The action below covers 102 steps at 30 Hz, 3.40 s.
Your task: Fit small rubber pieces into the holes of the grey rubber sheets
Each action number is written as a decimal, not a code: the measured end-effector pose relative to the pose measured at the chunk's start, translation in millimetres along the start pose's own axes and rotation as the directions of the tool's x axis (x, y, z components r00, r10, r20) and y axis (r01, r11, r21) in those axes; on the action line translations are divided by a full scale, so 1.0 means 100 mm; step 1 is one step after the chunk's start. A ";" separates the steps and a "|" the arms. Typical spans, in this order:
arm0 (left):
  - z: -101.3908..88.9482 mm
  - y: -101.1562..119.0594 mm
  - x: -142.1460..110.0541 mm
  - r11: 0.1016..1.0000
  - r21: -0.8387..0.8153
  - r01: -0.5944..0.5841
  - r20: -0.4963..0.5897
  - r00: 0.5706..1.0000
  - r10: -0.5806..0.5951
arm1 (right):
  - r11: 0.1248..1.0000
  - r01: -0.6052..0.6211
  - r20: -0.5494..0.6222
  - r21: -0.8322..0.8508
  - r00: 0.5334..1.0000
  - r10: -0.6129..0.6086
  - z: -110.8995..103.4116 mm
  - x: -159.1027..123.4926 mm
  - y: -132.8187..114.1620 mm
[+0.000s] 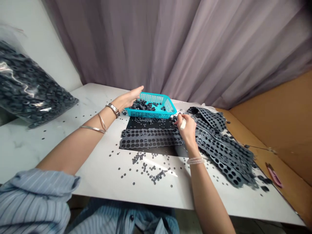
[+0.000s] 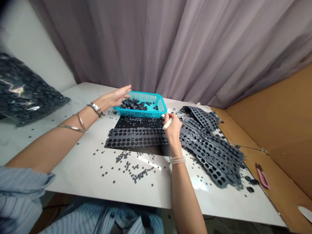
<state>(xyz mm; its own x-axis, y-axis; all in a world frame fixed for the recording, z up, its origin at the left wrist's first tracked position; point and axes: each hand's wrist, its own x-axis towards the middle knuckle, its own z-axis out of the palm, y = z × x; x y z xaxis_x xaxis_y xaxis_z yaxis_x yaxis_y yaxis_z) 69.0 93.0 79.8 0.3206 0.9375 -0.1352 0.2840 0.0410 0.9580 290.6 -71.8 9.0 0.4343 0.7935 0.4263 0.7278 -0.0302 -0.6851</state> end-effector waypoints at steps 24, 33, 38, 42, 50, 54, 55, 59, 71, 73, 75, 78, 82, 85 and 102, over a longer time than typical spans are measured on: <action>-0.26 -0.93 -1.05 0.595 0.626 -0.504 0.301 0.860 0.412 | 0.890 -0.130 0.468 0.437 0.878 -0.102 1.00 -0.59 -0.75; -0.21 -0.91 -1.06 0.578 0.662 -0.477 0.275 0.872 0.404 | 0.931 -0.042 0.471 0.363 0.870 -0.145 0.97 -0.60 -0.83; -0.14 -0.92 -1.07 0.546 0.695 -0.468 0.269 0.874 0.406 | 0.944 0.014 0.461 0.329 0.871 -0.174 0.97 -0.61 -0.88; -0.22 -0.85 -1.06 0.613 0.612 -0.500 0.312 0.865 0.393 | 0.955 0.041 0.445 0.295 0.878 -0.175 0.98 -0.62 -0.90; -0.53 -0.78 -0.96 0.919 0.256 -0.301 0.258 0.937 0.235 | 0.936 -0.042 0.479 0.348 0.867 -0.139 0.97 -0.61 -0.90; -0.46 -0.95 -0.89 0.986 0.084 -0.142 0.194 0.973 0.124 | 0.918 -0.075 0.480 0.390 0.867 -0.134 0.97 -0.62 -0.88; -0.45 -0.98 -0.87 0.990 0.068 -0.125 0.180 0.977 0.111 | 0.912 -0.083 0.479 0.401 0.868 -0.131 0.97 -0.62 -0.86; -0.43 -1.04 -0.85 0.990 0.071 -0.122 0.163 0.981 0.109 | 0.876 -0.161 0.478 0.455 0.874 -0.088 0.99 -0.62 -0.80; -0.48 -0.90 -0.93 0.879 0.366 -0.306 0.209 0.947 0.243 | 0.811 -0.183 0.391 0.556 0.918 -0.061 1.02 -0.62 -0.74; -0.51 -0.87 -0.97 0.819 0.441 -0.366 0.245 0.927 0.283 | 0.809 -0.184 0.406 0.558 0.911 -0.073 1.00 -0.64 -0.77; -0.52 -0.85 -1.03 0.776 0.482 -0.406 0.335 0.904 0.265 | 0.836 -0.167 0.443 0.523 0.891 -0.100 0.98 -0.67 -0.82; -0.49 -0.84 -1.10 0.722 0.530 -0.444 0.427 0.876 0.225 | 0.881 -0.132 0.492 0.455 0.862 -0.125 0.95 -0.71 -0.90; -0.44 -0.85 -1.14 0.641 0.603 -0.474 0.404 0.875 0.266 | 0.890 -0.117 0.515 0.441 0.845 -0.144 0.92 -0.75 -0.97; -0.42 -0.86 -1.14 0.561 0.679 -0.474 0.386 0.880 0.276 | 0.901 -0.100 0.514 0.423 0.845 -0.147 0.91 -0.76 -0.99; -0.31 -0.85 -1.17 0.414 0.774 -0.478 0.413 0.878 0.242 | 0.946 0.027 0.491 0.324 0.850 -0.192 0.95 -0.80 -1.04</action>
<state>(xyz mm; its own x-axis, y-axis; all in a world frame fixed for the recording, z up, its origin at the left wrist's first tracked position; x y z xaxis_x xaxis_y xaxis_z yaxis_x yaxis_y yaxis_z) -20.4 -10.0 21.9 0.7234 0.6904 0.0081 0.6641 -0.6990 0.2653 129.3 -74.4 -9.8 -0.0318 0.9785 0.2038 0.5283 0.1896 -0.8276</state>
